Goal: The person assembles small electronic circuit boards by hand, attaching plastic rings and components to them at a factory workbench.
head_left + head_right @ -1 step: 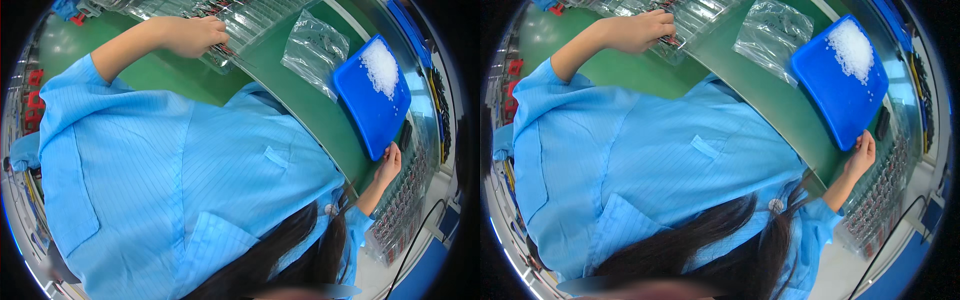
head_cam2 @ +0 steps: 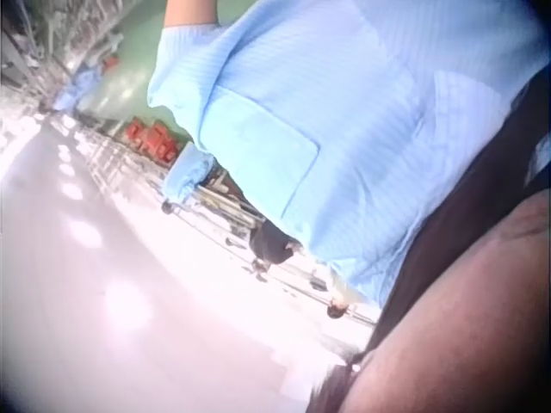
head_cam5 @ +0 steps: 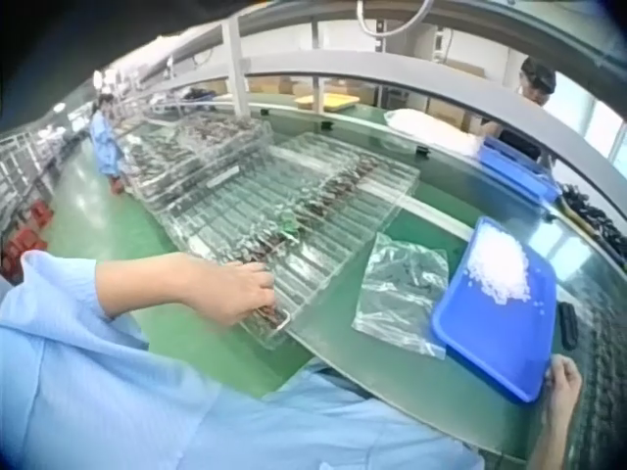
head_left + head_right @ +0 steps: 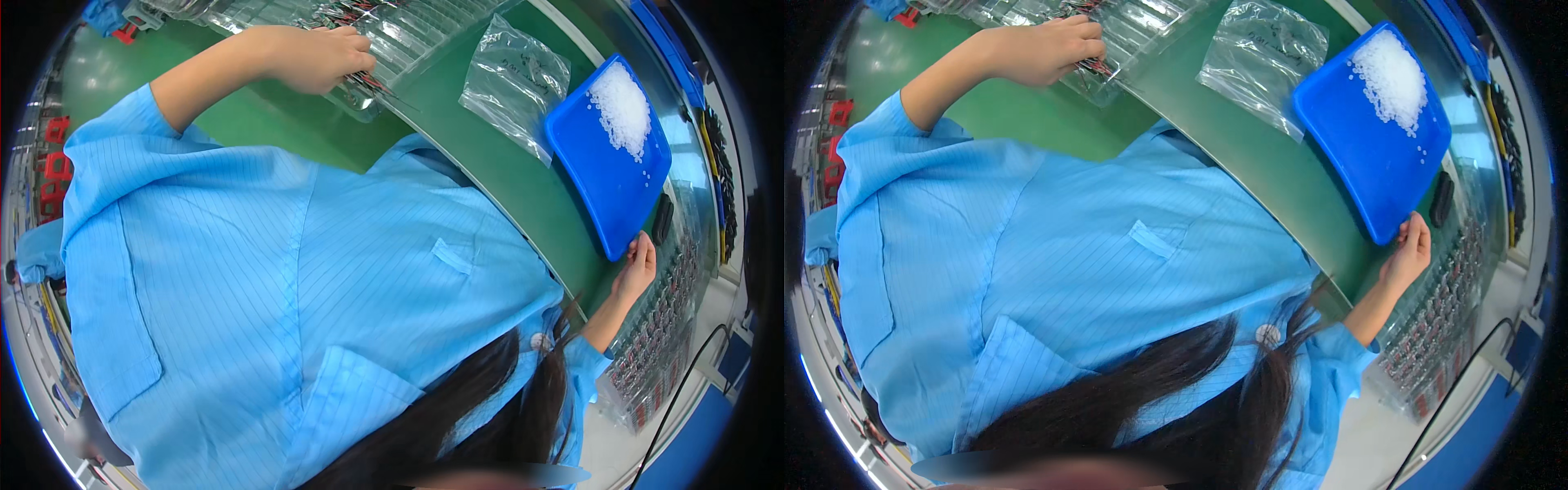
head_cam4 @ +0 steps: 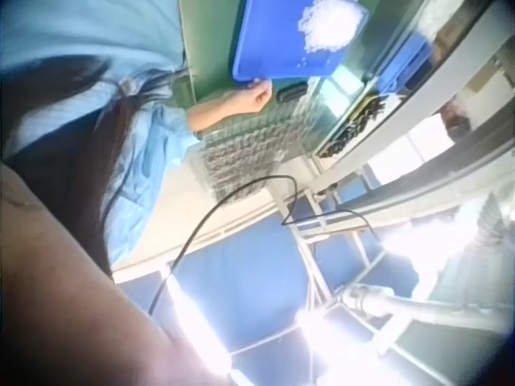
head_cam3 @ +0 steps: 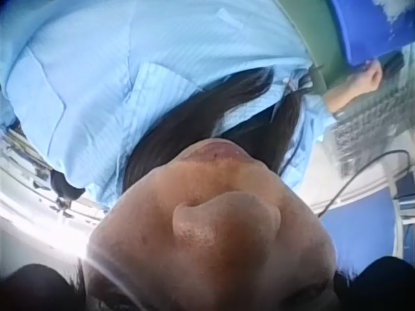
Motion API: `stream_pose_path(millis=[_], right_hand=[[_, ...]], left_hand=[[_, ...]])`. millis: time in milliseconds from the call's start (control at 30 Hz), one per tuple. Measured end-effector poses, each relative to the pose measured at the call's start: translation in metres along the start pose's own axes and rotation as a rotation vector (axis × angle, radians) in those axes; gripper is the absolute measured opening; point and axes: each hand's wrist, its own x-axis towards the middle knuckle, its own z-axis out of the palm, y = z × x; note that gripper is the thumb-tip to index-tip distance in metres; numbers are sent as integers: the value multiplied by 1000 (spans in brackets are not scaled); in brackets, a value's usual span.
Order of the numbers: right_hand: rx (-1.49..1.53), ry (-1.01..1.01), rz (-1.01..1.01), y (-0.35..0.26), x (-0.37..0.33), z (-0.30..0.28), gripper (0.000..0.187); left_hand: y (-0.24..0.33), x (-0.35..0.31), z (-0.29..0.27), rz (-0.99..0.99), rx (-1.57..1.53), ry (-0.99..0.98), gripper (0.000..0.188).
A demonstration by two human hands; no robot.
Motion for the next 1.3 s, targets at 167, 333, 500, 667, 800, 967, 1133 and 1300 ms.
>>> stream_pose_path(millis=[167,333,500,667,800,967,1133,1300], right_hand=[[-52,63,16,-10,-16,-14,19],[-46,53,41,-4,-27,-35,21],[-123,37,64,-13,-33,-42,22],[-126,52,98,-13,-42,-49,21],[-153,40,90,-11,-47,-66,23],[-426,65,53,-36,-58,-39,24],[-574,-70,73,-54,-67,-60,23],[-883,-270,206,-52,-44,-111,16]], left_hand=[[-11,20,6,86,67,13,43],[-20,5,-7,137,-204,93,58],[-23,5,9,93,-420,291,61],[-30,3,27,195,-345,379,46],[-25,7,37,307,-134,555,21],[-31,43,63,228,-254,589,10],[-35,45,76,2,-247,422,8],[-28,70,62,53,4,278,9]])
